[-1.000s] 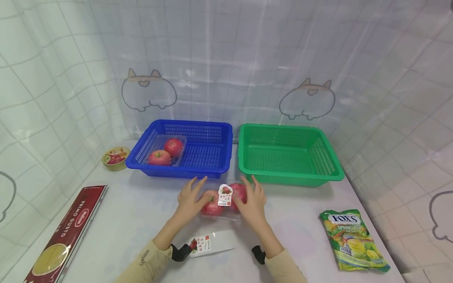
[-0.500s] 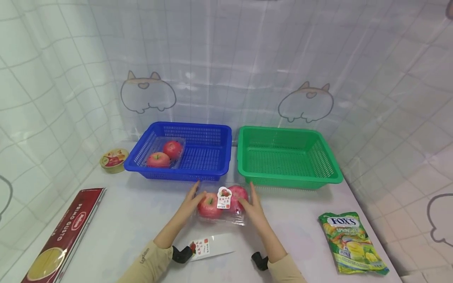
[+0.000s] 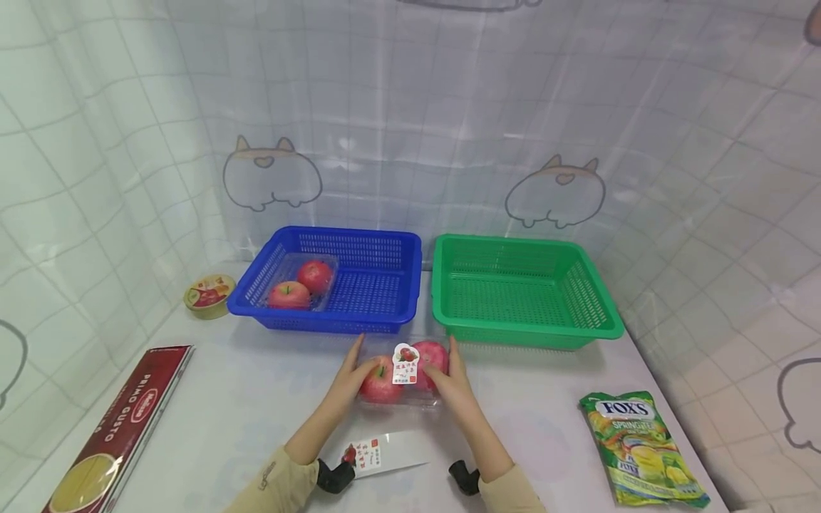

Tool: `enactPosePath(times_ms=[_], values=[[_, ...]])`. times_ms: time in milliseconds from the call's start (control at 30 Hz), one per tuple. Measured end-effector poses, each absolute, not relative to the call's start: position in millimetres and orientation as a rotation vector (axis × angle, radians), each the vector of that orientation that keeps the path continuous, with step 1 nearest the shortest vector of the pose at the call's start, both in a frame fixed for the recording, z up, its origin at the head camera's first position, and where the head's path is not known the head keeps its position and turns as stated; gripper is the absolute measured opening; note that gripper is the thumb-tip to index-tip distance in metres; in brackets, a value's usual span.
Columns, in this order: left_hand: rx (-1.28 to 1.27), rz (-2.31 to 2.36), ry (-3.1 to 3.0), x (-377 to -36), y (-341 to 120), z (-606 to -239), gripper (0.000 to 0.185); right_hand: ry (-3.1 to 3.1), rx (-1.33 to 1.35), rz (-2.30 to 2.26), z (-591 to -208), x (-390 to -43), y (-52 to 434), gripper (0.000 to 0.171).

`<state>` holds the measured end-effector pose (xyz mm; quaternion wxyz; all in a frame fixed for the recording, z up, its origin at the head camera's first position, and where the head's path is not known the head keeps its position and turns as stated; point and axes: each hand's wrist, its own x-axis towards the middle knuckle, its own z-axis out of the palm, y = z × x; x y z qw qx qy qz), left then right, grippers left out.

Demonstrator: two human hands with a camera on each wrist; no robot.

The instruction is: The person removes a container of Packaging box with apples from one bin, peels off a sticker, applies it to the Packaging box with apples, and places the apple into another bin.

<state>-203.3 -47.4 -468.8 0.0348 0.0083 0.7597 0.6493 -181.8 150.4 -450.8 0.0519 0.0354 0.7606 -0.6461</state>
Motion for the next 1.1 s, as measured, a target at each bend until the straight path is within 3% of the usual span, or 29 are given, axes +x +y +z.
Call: enactPosePath(times_ms=[333,600,767,1100], values=[[0.015,2.073,2.27,-190.2,-48.0,-451.1,0.074,2.296,0.08,-1.966,-428.7,-167.3,151.8,0.081],[0.041,2.048,2.225,-179.6,-57.5,-435.8,0.059,2.27,0.027,-1.94,-417.1,-160.0,160.8,0.076],[0.103,2.046,2.097,-178.5,-65.0,-426.8,0.064,2.221,-0.07,-1.957,-408.4,-164.1,170.9,0.075],[0.16,2.069,1.749,-177.6,-71.8,-417.8,0.066,2.094,-0.112,-2.029,-389.2,-182.1,199.2,0.088]])
